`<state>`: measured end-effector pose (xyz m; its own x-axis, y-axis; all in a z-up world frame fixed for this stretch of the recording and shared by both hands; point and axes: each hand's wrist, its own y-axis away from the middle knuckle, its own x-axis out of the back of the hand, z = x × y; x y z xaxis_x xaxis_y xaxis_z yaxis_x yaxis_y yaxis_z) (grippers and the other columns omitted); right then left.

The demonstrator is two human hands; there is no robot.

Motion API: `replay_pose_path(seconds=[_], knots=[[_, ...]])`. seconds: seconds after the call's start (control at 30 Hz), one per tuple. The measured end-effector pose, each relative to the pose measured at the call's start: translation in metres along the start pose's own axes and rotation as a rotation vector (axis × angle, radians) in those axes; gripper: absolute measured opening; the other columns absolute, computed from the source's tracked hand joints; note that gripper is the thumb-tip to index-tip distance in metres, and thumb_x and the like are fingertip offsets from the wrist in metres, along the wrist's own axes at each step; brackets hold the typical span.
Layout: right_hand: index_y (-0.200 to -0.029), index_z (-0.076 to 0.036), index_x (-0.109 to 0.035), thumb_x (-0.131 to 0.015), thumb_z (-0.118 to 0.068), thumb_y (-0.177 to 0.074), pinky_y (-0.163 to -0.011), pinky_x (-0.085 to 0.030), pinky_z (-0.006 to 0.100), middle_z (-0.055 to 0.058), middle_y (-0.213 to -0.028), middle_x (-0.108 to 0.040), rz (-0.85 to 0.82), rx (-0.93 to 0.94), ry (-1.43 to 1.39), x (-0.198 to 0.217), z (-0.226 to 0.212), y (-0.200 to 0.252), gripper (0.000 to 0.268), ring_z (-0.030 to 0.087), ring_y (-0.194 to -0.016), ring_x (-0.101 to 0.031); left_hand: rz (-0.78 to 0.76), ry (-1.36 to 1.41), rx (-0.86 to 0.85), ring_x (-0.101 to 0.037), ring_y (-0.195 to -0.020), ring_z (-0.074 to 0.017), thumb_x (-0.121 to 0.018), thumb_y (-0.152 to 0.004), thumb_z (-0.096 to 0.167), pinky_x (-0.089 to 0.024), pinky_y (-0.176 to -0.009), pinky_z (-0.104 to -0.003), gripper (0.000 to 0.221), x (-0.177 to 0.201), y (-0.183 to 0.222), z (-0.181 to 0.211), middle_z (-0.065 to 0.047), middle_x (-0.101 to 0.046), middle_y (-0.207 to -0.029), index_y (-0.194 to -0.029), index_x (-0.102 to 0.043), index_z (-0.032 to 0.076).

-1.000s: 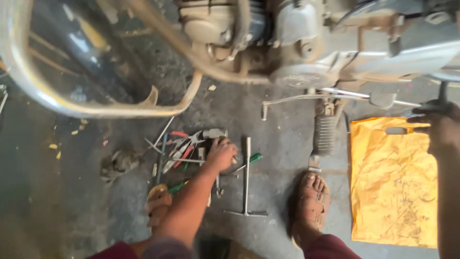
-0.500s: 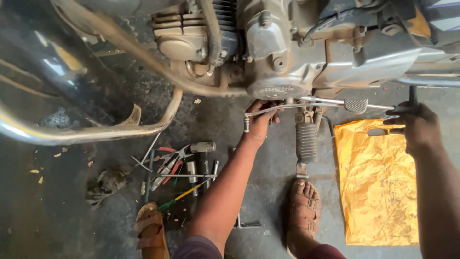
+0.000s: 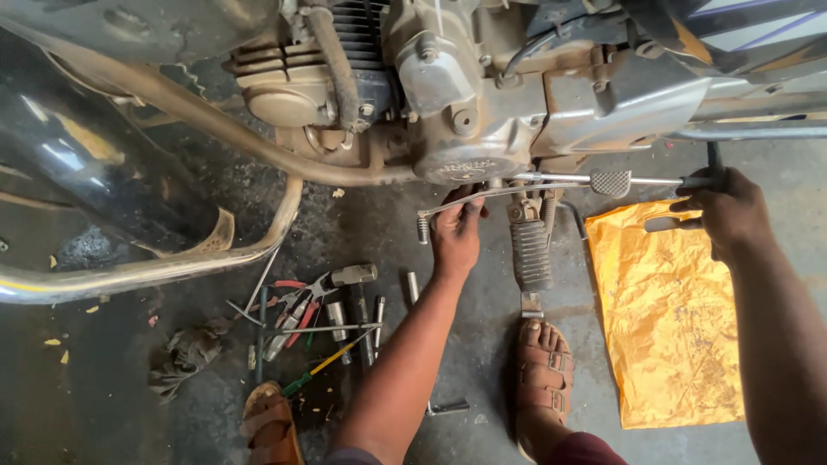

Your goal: Repairing the engine and side cover of a motorcycle using various tools.

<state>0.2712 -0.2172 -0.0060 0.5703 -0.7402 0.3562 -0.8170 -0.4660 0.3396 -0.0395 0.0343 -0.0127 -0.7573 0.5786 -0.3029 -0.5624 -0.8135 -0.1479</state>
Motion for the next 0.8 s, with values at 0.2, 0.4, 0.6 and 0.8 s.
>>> replay_pose_path(seconds=[0.2, 0.4, 0.6, 0.8], knots=[[-0.122, 0.004, -0.055, -0.049, 0.007, -0.098, -0.075, -0.061, 0.046, 0.019, -0.11, -0.066, 0.013, 0.008, -0.017, 0.0, -0.001, 0.0, 0.025, 0.033, -0.094, -0.07, 0.043, -0.084, 0.205, -0.062, -0.07, -0.01, -0.06, -0.106, 0.026, -0.045, -0.062, -0.025, 0.031, -0.01, 0.008, 0.014, 0.0, -0.071, -0.093, -0.119, -0.071, 0.0], [-0.115, -0.001, -0.058, -0.059, -0.002, -0.097, -0.049, -0.043, 0.036, 0.013, -0.089, -0.068, 0.061, -0.182, 0.229, -0.013, -0.055, 0.029, 0.019, 0.024, -0.066, -0.062, 0.064, -0.19, 0.13, -0.059, -0.075, -0.0101, -0.064, -0.108, 0.019, -0.048, -0.067, -0.028, 0.024, -0.005, 0.009, -0.021, -0.004, -0.07, -0.087, -0.116, -0.074, -0.002], [-0.101, -0.002, -0.061, -0.068, -0.002, -0.093, -0.042, -0.03, 0.028, 0.005, -0.076, -0.057, 0.128, -0.03, -0.096, -0.017, -0.02, 0.024, 0.011, 0.011, -0.052, -0.045, 0.113, -0.163, -0.031, -0.061, -0.083, -0.0122, -0.059, -0.106, 0.009, -0.053, -0.077, -0.03, 0.023, -0.013, -0.001, -0.018, -0.005, -0.072, -0.105, -0.123, -0.069, -0.003], [-0.093, -0.003, -0.062, -0.063, 0.003, -0.09, -0.044, -0.033, 0.027, 0.004, -0.076, -0.059, 0.154, 0.05, -0.191, -0.024, -0.021, 0.02, 0.006, 0.01, -0.053, -0.048, 0.024, -0.135, -0.096, -0.066, -0.094, -0.0144, -0.058, -0.109, 0.01, -0.054, -0.088, -0.029, 0.022, -0.003, -0.007, -0.025, -0.005, -0.072, -0.109, -0.124, -0.068, -0.003]])
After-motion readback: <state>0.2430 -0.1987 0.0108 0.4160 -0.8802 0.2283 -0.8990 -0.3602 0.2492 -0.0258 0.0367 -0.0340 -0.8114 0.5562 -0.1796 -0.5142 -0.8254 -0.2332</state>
